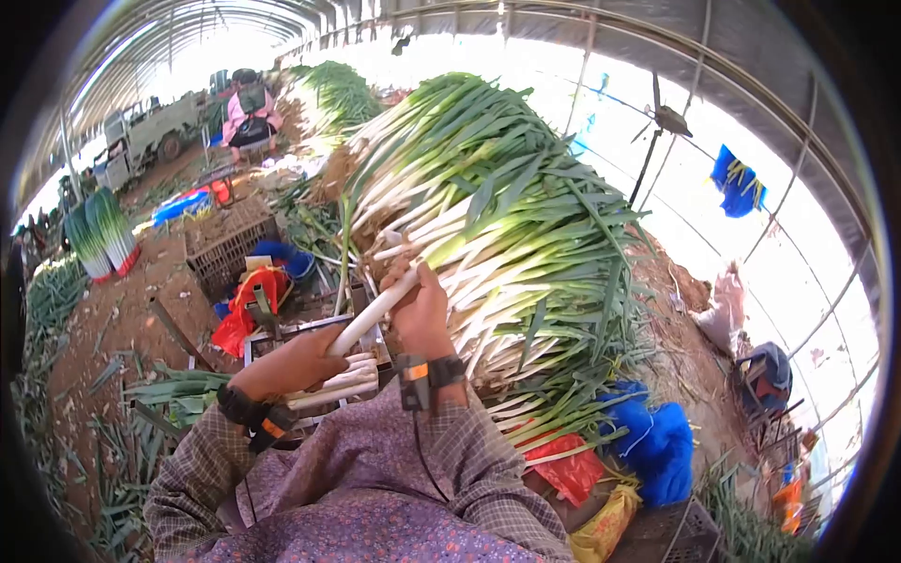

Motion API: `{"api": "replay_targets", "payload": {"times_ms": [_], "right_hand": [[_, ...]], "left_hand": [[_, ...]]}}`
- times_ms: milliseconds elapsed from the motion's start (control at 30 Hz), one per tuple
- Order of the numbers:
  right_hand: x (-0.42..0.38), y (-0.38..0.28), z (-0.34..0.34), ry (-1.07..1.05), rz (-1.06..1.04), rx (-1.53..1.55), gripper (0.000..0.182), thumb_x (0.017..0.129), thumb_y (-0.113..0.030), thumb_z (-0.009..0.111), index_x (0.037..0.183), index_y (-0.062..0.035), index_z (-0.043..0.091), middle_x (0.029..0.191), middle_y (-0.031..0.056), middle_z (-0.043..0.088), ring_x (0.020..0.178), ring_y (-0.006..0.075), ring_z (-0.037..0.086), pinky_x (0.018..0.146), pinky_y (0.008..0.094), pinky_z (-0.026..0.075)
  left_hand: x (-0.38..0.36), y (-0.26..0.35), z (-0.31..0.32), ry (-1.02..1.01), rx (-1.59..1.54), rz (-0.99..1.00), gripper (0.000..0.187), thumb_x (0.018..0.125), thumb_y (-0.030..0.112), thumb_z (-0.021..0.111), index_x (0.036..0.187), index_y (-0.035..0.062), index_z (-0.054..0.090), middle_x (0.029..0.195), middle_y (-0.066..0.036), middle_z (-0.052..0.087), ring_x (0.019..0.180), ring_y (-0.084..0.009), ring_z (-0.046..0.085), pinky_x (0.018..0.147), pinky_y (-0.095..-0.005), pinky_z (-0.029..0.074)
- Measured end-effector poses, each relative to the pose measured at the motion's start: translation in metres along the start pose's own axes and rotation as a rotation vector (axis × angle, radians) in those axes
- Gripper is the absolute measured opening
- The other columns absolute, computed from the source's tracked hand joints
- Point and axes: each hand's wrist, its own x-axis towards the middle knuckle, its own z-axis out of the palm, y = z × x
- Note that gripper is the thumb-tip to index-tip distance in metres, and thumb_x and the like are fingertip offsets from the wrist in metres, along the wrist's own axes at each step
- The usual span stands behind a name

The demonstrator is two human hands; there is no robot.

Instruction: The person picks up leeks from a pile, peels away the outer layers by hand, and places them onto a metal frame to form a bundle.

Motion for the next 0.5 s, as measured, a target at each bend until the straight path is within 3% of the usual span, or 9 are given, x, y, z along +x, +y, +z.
{"api": "replay_targets", "payload": {"times_ms": [33,200,233,267,367,400,433,467,500], "right_hand": [[-0.005,-0.003,-0.005,0.12,-0.024,-0.092,0.018,0.1,-0.018,0.044,0.095,-0.0012,0.049,0.084,0.0094,0.053,0.074,0.0224,0.052,0.074,0.0396,0.049],[0.0,-0.003,-0.035,0.121,0.077,0.098,0.026,0.103,-0.025,0.043,0.094,-0.0009,0.05,0.082,0.0096,0.054,0.075,0.0244,0.053,0.078,0.0411,0.049],[0.005,0.001,-0.038,0.125,0.117,0.142,0.029,0.104,-0.026,0.042,0.094,-0.0007,0.05,0.081,0.0096,0.054,0.076,0.0248,0.054,0.08,0.0414,0.049],[0.003,0.012,-0.023,0.182,-0.01,-0.207,0.029,0.104,-0.027,0.041,0.095,-0.0018,0.052,0.082,0.0087,0.056,0.078,0.024,0.056,0.082,0.0402,0.05],[0.02,0.038,-0.001,0.019,0.13,-0.114,0.026,0.103,-0.026,0.044,0.093,-0.0036,0.053,0.08,0.0076,0.056,0.079,0.0205,0.056,0.083,0.0376,0.05],[0.02,0.055,0.015,0.019,0.067,-0.289,0.024,0.103,-0.023,0.046,0.09,-0.0041,0.052,0.08,0.0077,0.055,0.078,0.0202,0.055,0.083,0.0381,0.05],[0.022,0.071,0.027,-0.114,0.06,-0.415,0.016,0.101,-0.019,0.048,0.095,-0.0044,0.049,0.082,0.0081,0.055,0.077,0.0198,0.054,0.081,0.0382,0.05],[0.035,0.091,0.037,-0.088,0.067,-0.31,0.009,0.1,-0.014,0.05,0.103,-0.0072,0.046,0.087,0.0075,0.054,0.077,0.0197,0.054,0.077,0.0392,0.051],[0.043,0.11,0.049,-0.173,0.098,-0.306,0.012,0.098,-0.011,0.052,0.106,-0.009,0.044,0.089,0.0074,0.054,0.077,0.0195,0.054,0.075,0.0395,0.051]], "left_hand": [[-0.015,0.014,-0.007,-0.11,-0.073,-0.187,0.033,0.092,0.023,0.058,0.114,-0.0011,0.054,0.075,-0.008,0.06,0.062,-0.0147,0.059,0.057,-0.0328,0.047],[-0.061,-0.024,-0.022,-0.167,-0.09,-0.239,0.031,0.097,0.027,0.051,0.109,-0.0001,0.059,0.078,-0.009,0.061,0.067,-0.0175,0.06,0.063,-0.0342,0.048],[-0.068,-0.038,-0.025,-0.14,-0.012,-0.152,0.03,0.097,0.027,0.051,0.109,0.0004,0.058,0.078,-0.009,0.061,0.068,-0.0186,0.061,0.064,-0.0346,0.049],[-0.079,-0.056,-0.026,-0.113,0.06,-0.079,0.029,0.098,0.026,0.05,0.11,0.0008,0.058,0.079,-0.01,0.062,0.069,-0.0196,0.061,0.065,-0.035,0.049],[-0.106,-0.072,-0.029,-0.001,-0.122,-0.212,0.03,0.097,0.026,0.051,0.115,0.0028,0.058,0.081,-0.005,0.066,0.074,-0.0154,0.061,0.068,-0.0331,0.05],[-0.109,-0.078,-0.029,0.055,-0.19,-0.264,0.029,0.096,0.021,0.052,0.118,0.0032,0.059,0.084,-0.004,0.065,0.076,-0.0121,0.06,0.068,-0.0307,0.05],[-0.111,-0.086,-0.027,0.165,-0.239,-0.215,0.028,0.095,0.018,0.054,0.118,0.0026,0.059,0.088,-0.004,0.065,0.08,-0.0111,0.059,0.07,-0.0298,0.05],[-0.113,-0.095,-0.029,0.276,-0.281,-0.16,0.027,0.095,0.015,0.055,0.118,0.0019,0.059,0.091,-0.004,0.065,0.083,-0.0101,0.059,0.071,-0.0288,0.049],[-0.115,-0.108,-0.028,0.292,-0.33,-0.146,0.029,0.093,0.016,0.057,0.118,0.0023,0.059,0.091,-0.005,0.065,0.082,-0.0122,0.06,0.072,-0.0295,0.049]]}}
